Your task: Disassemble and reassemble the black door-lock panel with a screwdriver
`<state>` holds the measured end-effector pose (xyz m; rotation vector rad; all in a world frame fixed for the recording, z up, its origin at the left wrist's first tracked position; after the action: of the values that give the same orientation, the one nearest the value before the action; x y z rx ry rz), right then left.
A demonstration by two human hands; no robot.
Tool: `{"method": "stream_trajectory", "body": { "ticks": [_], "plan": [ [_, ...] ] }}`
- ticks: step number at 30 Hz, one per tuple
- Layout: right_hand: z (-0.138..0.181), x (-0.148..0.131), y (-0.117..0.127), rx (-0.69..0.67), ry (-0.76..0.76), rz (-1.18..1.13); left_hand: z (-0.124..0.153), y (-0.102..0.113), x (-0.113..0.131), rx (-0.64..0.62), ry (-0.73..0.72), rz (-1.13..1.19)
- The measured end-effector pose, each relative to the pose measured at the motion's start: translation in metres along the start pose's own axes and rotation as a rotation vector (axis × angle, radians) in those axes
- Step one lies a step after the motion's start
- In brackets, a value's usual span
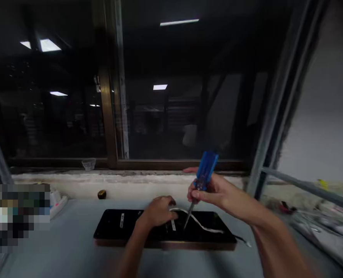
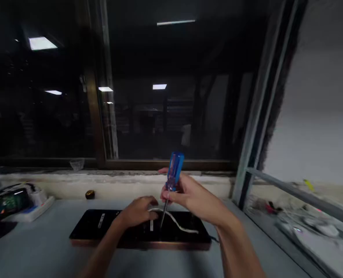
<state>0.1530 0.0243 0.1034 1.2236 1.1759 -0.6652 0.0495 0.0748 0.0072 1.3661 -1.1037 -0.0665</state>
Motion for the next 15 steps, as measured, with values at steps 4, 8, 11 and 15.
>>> {"method": "stream_trajectory", "body": {
  "ticks": [4,8,11,15],
  "plan": [
    [-0.013,-0.003,0.003,0.101,0.049,-0.045,0.001,0.023,0.052,0.084,-0.320,0.130],
    [-0.015,-0.007,-0.001,0.076,0.049,-0.047,0.009,0.009,0.072,-0.169,-0.344,0.511],
    [-0.013,-0.010,-0.003,0.072,0.034,-0.058,0.009,0.003,0.061,-0.187,-0.221,0.590],
    [-0.015,-0.010,-0.005,0.055,0.047,-0.091,0.003,0.013,0.047,-0.019,-0.162,0.365]
  ]
}}
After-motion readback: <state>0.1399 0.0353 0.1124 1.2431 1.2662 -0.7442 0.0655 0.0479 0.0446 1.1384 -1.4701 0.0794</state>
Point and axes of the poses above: each hand's wrist, its own z-axis away from the middle knuckle, its own y-axis out of the back of the hand, x = y × z, the point moved 9 cm from there along -z, towards the middle knuckle, and after that the axes turned 10 degrees about -y, right-handed, at the moved point
